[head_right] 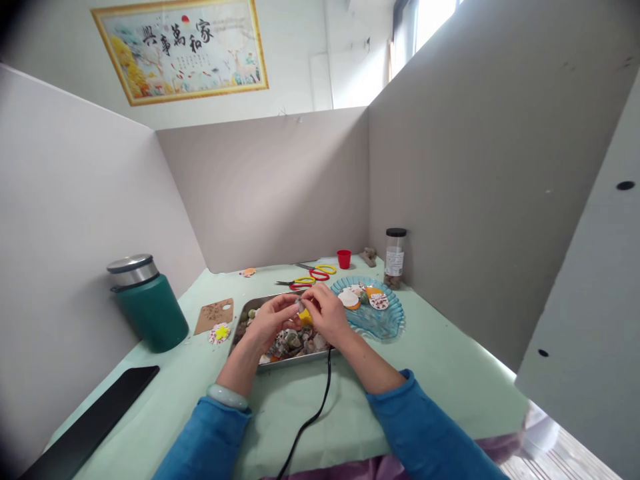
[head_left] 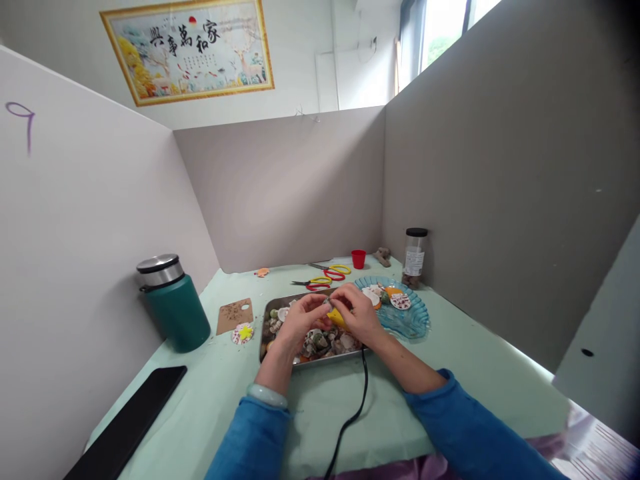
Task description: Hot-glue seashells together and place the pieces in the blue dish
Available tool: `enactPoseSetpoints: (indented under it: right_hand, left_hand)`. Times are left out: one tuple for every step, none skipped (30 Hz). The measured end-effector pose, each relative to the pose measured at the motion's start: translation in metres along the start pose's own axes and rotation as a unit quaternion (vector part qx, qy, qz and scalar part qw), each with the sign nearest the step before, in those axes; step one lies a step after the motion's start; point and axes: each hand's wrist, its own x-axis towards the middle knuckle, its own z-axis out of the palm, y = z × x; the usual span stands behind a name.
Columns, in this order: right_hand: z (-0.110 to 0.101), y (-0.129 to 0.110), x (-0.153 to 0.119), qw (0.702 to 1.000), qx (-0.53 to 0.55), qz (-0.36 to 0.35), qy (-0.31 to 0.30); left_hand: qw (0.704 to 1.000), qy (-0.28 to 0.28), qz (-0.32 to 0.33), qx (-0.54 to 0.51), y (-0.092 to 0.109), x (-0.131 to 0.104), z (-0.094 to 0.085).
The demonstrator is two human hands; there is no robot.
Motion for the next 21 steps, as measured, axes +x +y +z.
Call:
enactPoseSetpoints:
  right_hand:
    - [0.0, -0.0002, 0.0, 1.0, 0.001, 0.001, 0.001]
    - [0.0001, -0.0002, 0.0, 1.0, 0.003, 0.003, 0.002]
    - [0.0003, 0.0, 0.0, 1.0, 0.005, 0.006, 0.005]
    - [0.0005, 0.0005, 0.0, 1.0, 0.007, 0.01, 0.008]
    - [0.0007, 0.0012, 0.0001, 1.0, 0.009, 0.014, 0.011]
    - [0.001, 0.002, 0.0001, 1.0, 0.011, 0.017, 0.014]
    - [0.0013, 0.0028, 0.0002, 1.0, 0.012, 0.019, 0.017]
    - [0.0015, 0.0036, 0.0002, 1.0, 0.012, 0.02, 0.018]
    - [0.0016, 0.0042, 0.0003, 1.0, 0.013, 0.021, 0.019]
    - [0.0017, 0.0046, 0.0003, 0.999, 0.013, 0.021, 0.02]
    - [0.0016, 0.0048, 0.0003, 0.999, 0.013, 0.021, 0.02]
    - [0.0014, 0.0048, 0.0003, 1.0, 0.013, 0.02, 0.019]
    - [0.0012, 0.0047, 0.0002, 1.0, 0.014, 0.02, 0.017]
    - [0.001, 0.0044, 0.0001, 1.0, 0.015, 0.02, 0.014]
    - [0.0009, 0.0042, -0.0001, 1.0, 0.017, 0.021, 0.01]
    - [0.0009, 0.004, -0.0002, 1.0, 0.019, 0.022, 0.004]
    - [0.0009, 0.0039, -0.0004, 0.999, 0.022, 0.024, 0.0]
    - [0.0011, 0.0038, -0.0006, 0.999, 0.025, 0.024, -0.005]
    - [0.0013, 0.0039, -0.0008, 0.999, 0.028, 0.023, -0.009]
    - [0.0015, 0.0039, -0.001, 0.999, 0.031, 0.021, -0.011]
    - [0.0017, 0.004, -0.0011, 0.999, 0.033, 0.019, -0.013]
  left_hand:
    - [1.0, 0.0, 0.0, 0.001, 0.0, -0.0001, 0.0]
    - [1.0, 0.001, -0.001, 0.001, 0.0, -0.0001, 0.0001]
    - [1.0, 0.001, -0.002, 0.001, 0.0, -0.0002, 0.0002]
    - [1.0, 0.0, -0.004, 0.001, 0.0001, -0.0002, 0.0004]
    - [1.0, -0.002, -0.006, 0.001, 0.0001, -0.0002, 0.0005]
    - [1.0, -0.005, -0.007, 0.001, 0.0002, -0.0002, 0.0006]
    - [1.0, -0.008, -0.009, 0.0, 0.0002, -0.0002, 0.0008]
    - [1.0, -0.01, -0.01, -0.004, 0.0004, -0.0002, 0.001]
    - [1.0, -0.009, -0.01, -0.01, 0.0006, -0.0002, 0.0012]
    - [1.0, -0.006, -0.01, -0.021, 0.0009, -0.0002, 0.0016]
    - [0.999, -0.002, -0.009, -0.035, 0.0013, -0.0002, 0.0019]
    - [0.999, 0.001, -0.008, -0.051, 0.0017, -0.0001, 0.0023]
    - [0.998, 0.002, -0.005, -0.067, 0.0021, 0.0001, 0.0026]
    - [0.997, 0.001, -0.001, -0.083, 0.0024, 0.0003, 0.0029]
    - [0.995, 0.0, 0.002, -0.098, 0.0025, 0.0007, 0.0031]
    - [0.994, -0.002, 0.005, -0.109, 0.0025, 0.001, 0.0032]
    - [0.993, -0.003, 0.007, -0.117, 0.0024, 0.0014, 0.0032]
    - [0.992, -0.003, 0.007, -0.123, 0.0022, 0.0018, 0.0031]
    - [0.992, -0.002, 0.007, -0.126, 0.002, 0.0021, 0.003]
    - [0.992, -0.002, 0.006, -0.128, 0.0018, 0.0024, 0.003]
    - [0.992, -0.001, 0.005, -0.128, 0.0017, 0.0026, 0.003]
